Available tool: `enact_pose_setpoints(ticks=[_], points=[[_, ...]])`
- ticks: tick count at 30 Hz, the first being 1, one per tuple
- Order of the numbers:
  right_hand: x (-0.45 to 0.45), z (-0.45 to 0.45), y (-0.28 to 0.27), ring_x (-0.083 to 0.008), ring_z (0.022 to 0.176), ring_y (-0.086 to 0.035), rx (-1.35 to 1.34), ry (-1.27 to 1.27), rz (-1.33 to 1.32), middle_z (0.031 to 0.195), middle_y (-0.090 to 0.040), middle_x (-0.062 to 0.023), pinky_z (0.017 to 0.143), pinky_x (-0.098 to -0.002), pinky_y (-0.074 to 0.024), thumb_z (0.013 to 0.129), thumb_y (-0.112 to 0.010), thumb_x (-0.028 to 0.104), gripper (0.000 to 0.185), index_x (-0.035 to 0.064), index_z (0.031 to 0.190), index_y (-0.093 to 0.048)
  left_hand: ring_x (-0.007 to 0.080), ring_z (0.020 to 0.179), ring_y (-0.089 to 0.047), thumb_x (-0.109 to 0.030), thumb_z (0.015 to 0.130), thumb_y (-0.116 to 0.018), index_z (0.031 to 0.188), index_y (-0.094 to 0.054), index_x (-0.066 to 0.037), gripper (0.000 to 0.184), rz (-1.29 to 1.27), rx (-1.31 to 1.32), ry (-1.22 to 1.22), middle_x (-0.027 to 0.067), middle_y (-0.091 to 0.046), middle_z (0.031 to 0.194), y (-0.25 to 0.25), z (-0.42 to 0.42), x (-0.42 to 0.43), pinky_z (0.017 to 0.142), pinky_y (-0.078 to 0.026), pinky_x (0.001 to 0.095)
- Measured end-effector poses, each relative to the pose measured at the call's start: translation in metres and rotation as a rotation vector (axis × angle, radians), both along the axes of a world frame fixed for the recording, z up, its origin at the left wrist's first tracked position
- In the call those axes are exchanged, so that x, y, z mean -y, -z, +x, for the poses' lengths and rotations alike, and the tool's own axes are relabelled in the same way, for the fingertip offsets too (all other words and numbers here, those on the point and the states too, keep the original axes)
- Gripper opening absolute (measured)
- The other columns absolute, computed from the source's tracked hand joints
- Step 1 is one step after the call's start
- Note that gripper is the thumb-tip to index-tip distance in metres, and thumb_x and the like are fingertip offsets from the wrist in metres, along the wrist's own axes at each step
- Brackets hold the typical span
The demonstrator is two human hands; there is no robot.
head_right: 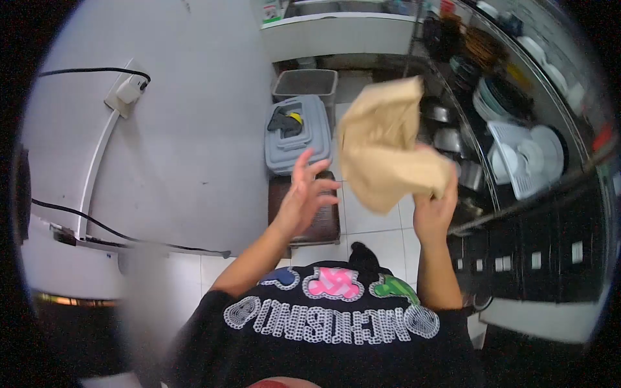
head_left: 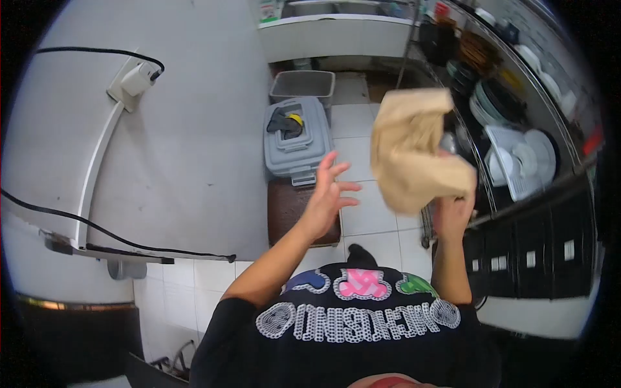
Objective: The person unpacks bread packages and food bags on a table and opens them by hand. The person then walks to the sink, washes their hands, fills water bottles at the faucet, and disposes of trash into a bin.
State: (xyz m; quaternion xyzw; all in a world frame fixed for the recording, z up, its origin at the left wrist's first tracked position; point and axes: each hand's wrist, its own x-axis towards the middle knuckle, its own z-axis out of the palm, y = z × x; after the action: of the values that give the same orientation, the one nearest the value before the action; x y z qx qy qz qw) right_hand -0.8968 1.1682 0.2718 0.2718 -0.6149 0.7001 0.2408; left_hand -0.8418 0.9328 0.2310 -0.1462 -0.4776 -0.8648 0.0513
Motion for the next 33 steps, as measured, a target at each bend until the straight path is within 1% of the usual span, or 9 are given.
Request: enact_pose_setpoints(ticks=[6, 9, 15, 17, 22, 25, 26, 28, 33], points=[[0.084, -0.173, -0.079, -0.0245, 0.112, -0.050, -0.559, 0.175, -0.126, 0.120, -0.052, -0.0171, 0.097, -0.0337, -0.0374, 0.081, -0.067, 0.015, 0.045, -0.0032, 0.116, -0.047, 0.0186, 0.091, -0.057, -0.022, 0.091, -0.053, 0.131, -0.038, -0.010, 0.045, -0.225, 0.520, -0.578, 0.0116, -0.048, 0.119, 0.037, 0.026, 0.028, 0.074, -0.050, 0.0324], [0.192, -0.287, -0.072, -0.0337, 0.115, -0.047, -0.323, -0.023, -0.050, 0.124, -0.047, -0.0218, 0.099, -0.0396, -0.0349, 0.075, -0.073, 0.019, 0.055, 0.0001, 0.119, -0.046, 0.0176, 0.087, -0.058, -0.019, 0.090, -0.053, 0.127, -0.041, -0.009, 0.040, -0.158, 0.670, -0.747, 0.0113, -0.051, 0.115, 0.052, 0.047, 0.018, 0.072, -0.050, 0.0312], [0.273, -0.377, 0.155, -0.0467, 0.129, -0.025, 0.085, -0.029, 0.768, 0.140, -0.019, -0.0336, 0.104, -0.0461, -0.0303, 0.072, -0.071, 0.030, 0.077, 0.0056, 0.135, -0.033, 0.0168, 0.084, -0.059, -0.013, 0.090, -0.052, 0.121, -0.045, -0.008, 0.032, -0.052, 0.859, -1.000, 0.0101, -0.055, 0.109, 0.066, 0.109, -0.025, 0.069, -0.049, 0.0284], [0.248, -0.360, 0.231, -0.0383, 0.113, -0.048, 0.238, -0.198, 1.318, 0.116, -0.056, -0.0225, 0.098, -0.0474, -0.0365, 0.077, -0.061, 0.032, 0.047, 0.0025, 0.114, -0.056, 0.0167, 0.083, -0.059, -0.013, 0.090, -0.053, 0.120, -0.047, -0.008, 0.030, -0.016, 0.897, -1.053, 0.0098, -0.057, 0.107, 0.067, 0.132, -0.038, 0.069, -0.049, 0.0282], [0.132, -0.272, 0.432, -0.0351, 0.096, -0.059, -0.068, -0.576, 1.846, 0.100, -0.063, -0.0200, 0.085, -0.0445, -0.0465, 0.080, -0.050, 0.043, 0.047, 0.0002, 0.088, -0.068, 0.0190, 0.083, -0.059, -0.018, 0.091, -0.052, 0.118, -0.046, -0.005, 0.031, 0.036, 0.966, -1.214, 0.0118, -0.059, 0.102, 0.086, 0.198, -0.068, 0.069, -0.050, 0.0299], [0.106, -0.217, 0.444, -0.0305, 0.090, -0.062, -0.297, -0.932, 2.200, 0.089, -0.066, -0.0151, 0.083, -0.0442, -0.0471, 0.084, -0.046, 0.044, 0.046, 0.0028, 0.084, -0.068, 0.0153, 0.082, -0.060, -0.018, 0.090, -0.054, 0.115, -0.052, -0.005, 0.028, 0.033, 1.032, -1.326, 0.0098, -0.062, 0.100, 0.083, 0.220, -0.077, 0.069, -0.049, 0.0269], [0.099, -0.236, 0.566, -0.0308, 0.075, -0.063, -0.100, -1.114, 2.211, 0.076, -0.066, -0.0168, 0.074, -0.0430, -0.0485, 0.081, -0.043, 0.045, 0.047, 0.0045, 0.075, -0.066, 0.0143, 0.083, -0.060, -0.020, 0.090, -0.054, 0.115, -0.053, -0.006, 0.028, 0.027, 0.989, -1.319, 0.0096, -0.063, 0.102, 0.091, 0.234, -0.077, 0.070, -0.049, 0.0264], [0.094, -0.177, 0.468, -0.0265, 0.055, -0.060, 0.195, -0.981, 1.966, 0.060, -0.062, -0.0134, 0.062, -0.0413, -0.0492, 0.080, -0.051, 0.035, 0.034, 0.0048, 0.069, -0.064, 0.0131, 0.082, -0.060, -0.021, 0.090, -0.055, 0.114, -0.053, -0.005, 0.029, -0.048, 0.929, -1.349, 0.0056, -0.062, 0.096, 0.088, 0.286, -0.074, 0.070, -0.049, 0.0261], [0.062, -0.149, 0.537, -0.0246, 0.050, -0.058, 0.160, -0.987, 1.578, 0.066, -0.062, -0.0143, 0.046, -0.0404, -0.0466, 0.080, -0.057, 0.029, 0.028, 0.0034, 0.073, -0.063, 0.0109, 0.079, -0.057, -0.025, 0.090, -0.056, 0.112, -0.054, -0.008, 0.028, -0.118, 0.972, -1.407, 0.0031, -0.061, 0.095, 0.069, 0.329, -0.074, 0.069, -0.048, 0.0259]])
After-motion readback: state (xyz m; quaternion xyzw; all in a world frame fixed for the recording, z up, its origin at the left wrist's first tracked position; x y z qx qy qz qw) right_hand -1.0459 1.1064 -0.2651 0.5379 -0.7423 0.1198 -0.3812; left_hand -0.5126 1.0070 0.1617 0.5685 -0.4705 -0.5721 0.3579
